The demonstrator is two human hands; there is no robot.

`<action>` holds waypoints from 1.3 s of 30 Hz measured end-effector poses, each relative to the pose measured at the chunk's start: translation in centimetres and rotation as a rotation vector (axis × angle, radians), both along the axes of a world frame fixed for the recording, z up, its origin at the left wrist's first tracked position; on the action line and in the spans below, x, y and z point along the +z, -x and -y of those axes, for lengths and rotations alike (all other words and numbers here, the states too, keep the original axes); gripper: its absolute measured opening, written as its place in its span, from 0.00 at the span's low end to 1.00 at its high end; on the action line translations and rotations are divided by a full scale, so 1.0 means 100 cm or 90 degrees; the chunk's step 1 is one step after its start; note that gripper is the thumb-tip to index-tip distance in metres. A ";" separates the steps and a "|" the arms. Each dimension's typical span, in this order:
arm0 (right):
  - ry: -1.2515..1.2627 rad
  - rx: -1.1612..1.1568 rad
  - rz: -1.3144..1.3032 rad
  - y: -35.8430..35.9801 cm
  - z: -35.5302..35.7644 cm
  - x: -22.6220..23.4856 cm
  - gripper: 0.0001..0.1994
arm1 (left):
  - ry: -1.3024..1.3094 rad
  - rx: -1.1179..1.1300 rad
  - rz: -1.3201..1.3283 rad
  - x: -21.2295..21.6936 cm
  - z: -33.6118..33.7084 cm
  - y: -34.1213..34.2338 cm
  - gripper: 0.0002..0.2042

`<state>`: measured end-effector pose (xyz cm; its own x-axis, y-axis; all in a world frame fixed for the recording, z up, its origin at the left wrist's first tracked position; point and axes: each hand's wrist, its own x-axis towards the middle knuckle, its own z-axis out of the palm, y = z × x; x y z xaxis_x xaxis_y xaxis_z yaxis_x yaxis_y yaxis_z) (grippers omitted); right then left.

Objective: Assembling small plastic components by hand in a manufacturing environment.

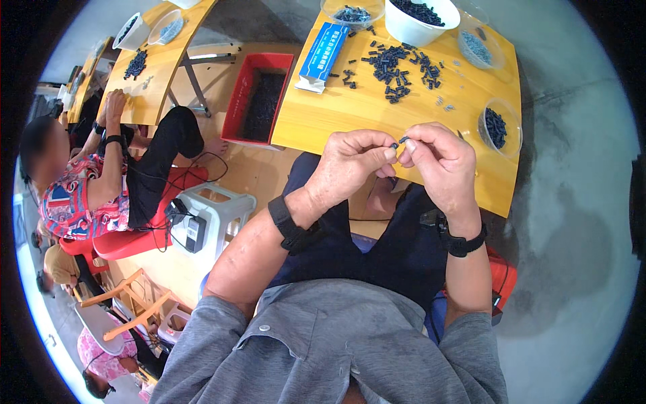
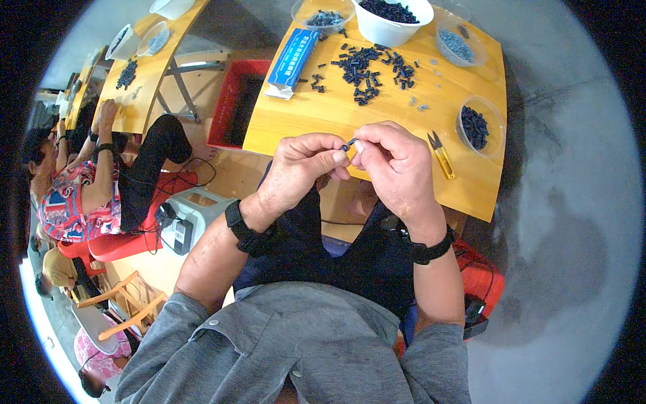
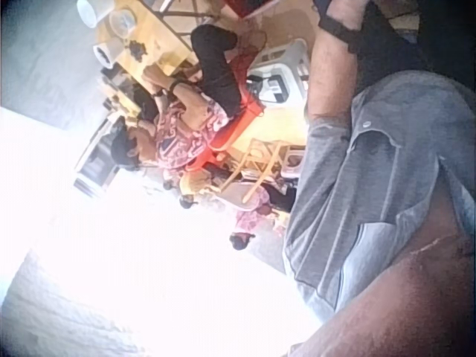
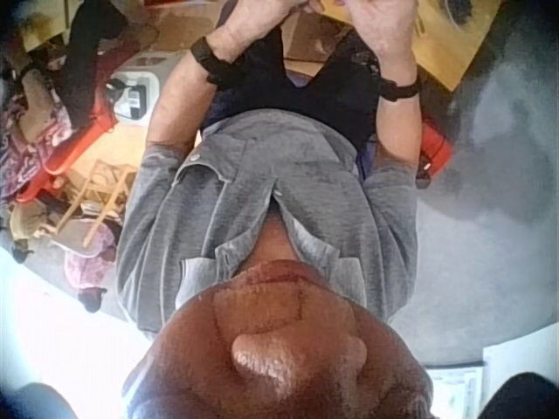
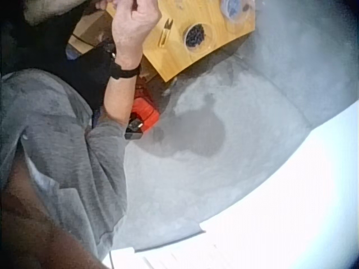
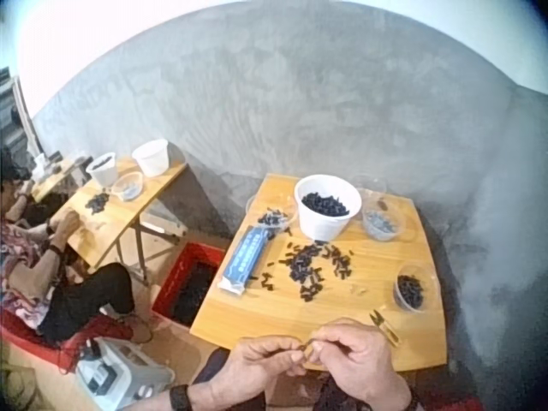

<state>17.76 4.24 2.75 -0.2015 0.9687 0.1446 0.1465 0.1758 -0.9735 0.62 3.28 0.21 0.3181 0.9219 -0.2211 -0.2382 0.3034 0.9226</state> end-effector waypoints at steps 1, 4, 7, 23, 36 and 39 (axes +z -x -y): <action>-0.017 0.004 0.002 0.001 0.001 0.002 0.07 | -0.007 0.004 0.006 0.000 0.001 0.000 0.06; -0.042 0.015 0.007 0.001 0.002 0.004 0.07 | -0.013 0.005 0.011 0.002 0.002 0.001 0.06; -0.043 0.019 0.004 0.002 0.003 0.005 0.07 | -0.009 -0.001 0.005 0.004 0.003 0.002 0.06; 0.018 -0.007 -0.014 0.007 0.005 0.002 0.04 | -0.006 -0.010 0.001 0.003 0.001 0.003 0.06; -0.037 -0.033 0.067 0.012 0.000 -0.001 0.04 | 0.016 0.024 -0.035 0.001 0.001 -0.002 0.06; -0.058 -0.035 0.098 0.012 -0.002 0.000 0.03 | -0.020 0.043 -0.054 -0.005 0.001 -0.003 0.06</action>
